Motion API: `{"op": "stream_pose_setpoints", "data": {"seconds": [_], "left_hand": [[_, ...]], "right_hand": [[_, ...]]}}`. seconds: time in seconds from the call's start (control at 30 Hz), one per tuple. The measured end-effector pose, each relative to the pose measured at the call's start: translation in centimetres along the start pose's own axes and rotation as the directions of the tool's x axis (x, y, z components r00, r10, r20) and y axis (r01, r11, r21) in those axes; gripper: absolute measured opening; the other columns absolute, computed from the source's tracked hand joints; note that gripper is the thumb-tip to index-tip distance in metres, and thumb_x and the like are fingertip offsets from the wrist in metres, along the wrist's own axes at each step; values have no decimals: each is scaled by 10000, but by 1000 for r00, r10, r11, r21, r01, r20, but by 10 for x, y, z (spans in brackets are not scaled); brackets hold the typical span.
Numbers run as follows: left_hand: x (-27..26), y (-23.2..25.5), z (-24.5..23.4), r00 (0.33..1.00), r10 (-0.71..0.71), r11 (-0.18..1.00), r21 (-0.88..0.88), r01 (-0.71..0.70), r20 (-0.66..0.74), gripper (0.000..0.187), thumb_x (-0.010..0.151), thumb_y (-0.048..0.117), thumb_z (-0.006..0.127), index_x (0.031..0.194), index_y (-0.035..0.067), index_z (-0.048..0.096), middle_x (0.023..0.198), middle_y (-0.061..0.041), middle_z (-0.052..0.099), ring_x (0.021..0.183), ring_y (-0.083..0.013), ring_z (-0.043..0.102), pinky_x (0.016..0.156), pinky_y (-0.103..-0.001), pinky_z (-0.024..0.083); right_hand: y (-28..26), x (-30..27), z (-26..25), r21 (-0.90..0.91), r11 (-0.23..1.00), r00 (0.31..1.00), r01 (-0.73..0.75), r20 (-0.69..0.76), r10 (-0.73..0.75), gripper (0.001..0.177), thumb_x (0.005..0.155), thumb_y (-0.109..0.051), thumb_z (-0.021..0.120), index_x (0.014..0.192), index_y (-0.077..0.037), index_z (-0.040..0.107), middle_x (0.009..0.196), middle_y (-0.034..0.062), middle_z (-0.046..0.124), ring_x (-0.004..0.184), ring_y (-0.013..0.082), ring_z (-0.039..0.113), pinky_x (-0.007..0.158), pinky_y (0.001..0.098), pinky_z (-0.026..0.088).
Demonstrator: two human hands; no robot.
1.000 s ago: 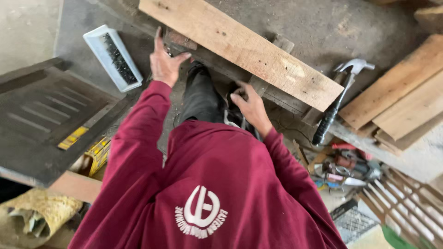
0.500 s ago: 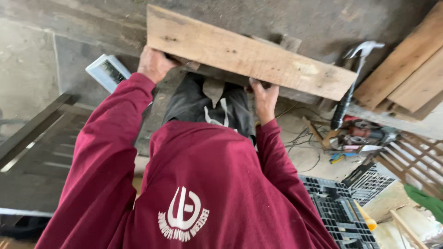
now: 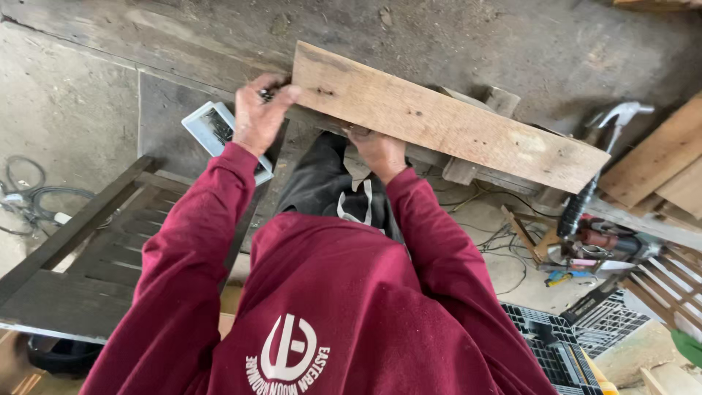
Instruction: The person takes nails from a container, positions them on wooden boards, and hammers them into the wood.
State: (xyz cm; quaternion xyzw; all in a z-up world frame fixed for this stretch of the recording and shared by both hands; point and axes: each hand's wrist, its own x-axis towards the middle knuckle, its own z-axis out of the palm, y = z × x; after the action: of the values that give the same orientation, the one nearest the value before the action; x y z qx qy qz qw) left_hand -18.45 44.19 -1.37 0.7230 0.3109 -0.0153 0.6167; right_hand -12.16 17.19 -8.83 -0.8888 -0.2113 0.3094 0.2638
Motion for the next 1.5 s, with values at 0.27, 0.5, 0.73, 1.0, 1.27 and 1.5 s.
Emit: {"op": "stream_pose_setpoints", "data": {"seconds": [0.27,0.5,0.73,1.0,1.27,1.5], "left_hand": [[5,51,0,995,-74,997,6,74,-61,268,922,205,823,943,-48,738,791,8,689,732,-52,578,659,-252,500],[0,91,20,989,140,936,318,-150,54,289,968,218,839,1109,-18,753,896,-134,762,802,-143,701,734,-305,554],[-7,112,144,641,391,480,448,-755,661,861,916,459,769,1508,-56,418,850,-149,690,671,-290,678,559,-395,543],[-4,113,276,584,98,43,583,-812,806,888,948,299,710,1506,-186,218,554,-29,555,409,-106,507,315,-282,449],[-28,110,291,650,129,-52,659,-750,749,976,822,269,848,1459,-218,292,644,-117,679,521,-191,680,426,-301,512],[-45,112,287,686,275,54,702,-710,673,1014,664,339,917,1395,-144,406,726,-146,723,629,-277,738,504,-354,567]], "right_hand": [[-74,58,0,285,937,966,199,-218,-139,1221,753,-355,924,1602,-25,110,1449,168,566,1384,347,489,1205,483,289],[-88,74,19,509,833,970,214,-213,-119,850,1027,-316,623,1655,-38,123,1391,118,653,1260,287,640,1104,421,495],[-8,-69,-8,297,954,994,-37,-89,66,361,876,-202,703,1206,-61,661,1288,289,567,1120,388,602,919,436,536],[103,-122,-91,-88,987,766,-135,-642,48,756,839,-287,856,1381,77,477,1389,332,479,1305,495,427,1116,606,332],[233,-45,-58,-994,85,906,68,25,-423,572,1106,-407,653,1581,-248,376,1663,14,338,1518,265,333,1235,485,332],[287,-57,-32,-982,188,765,33,-96,-637,502,1082,-438,579,1538,-417,368,1662,-32,331,1513,284,302,1222,508,326]]}}
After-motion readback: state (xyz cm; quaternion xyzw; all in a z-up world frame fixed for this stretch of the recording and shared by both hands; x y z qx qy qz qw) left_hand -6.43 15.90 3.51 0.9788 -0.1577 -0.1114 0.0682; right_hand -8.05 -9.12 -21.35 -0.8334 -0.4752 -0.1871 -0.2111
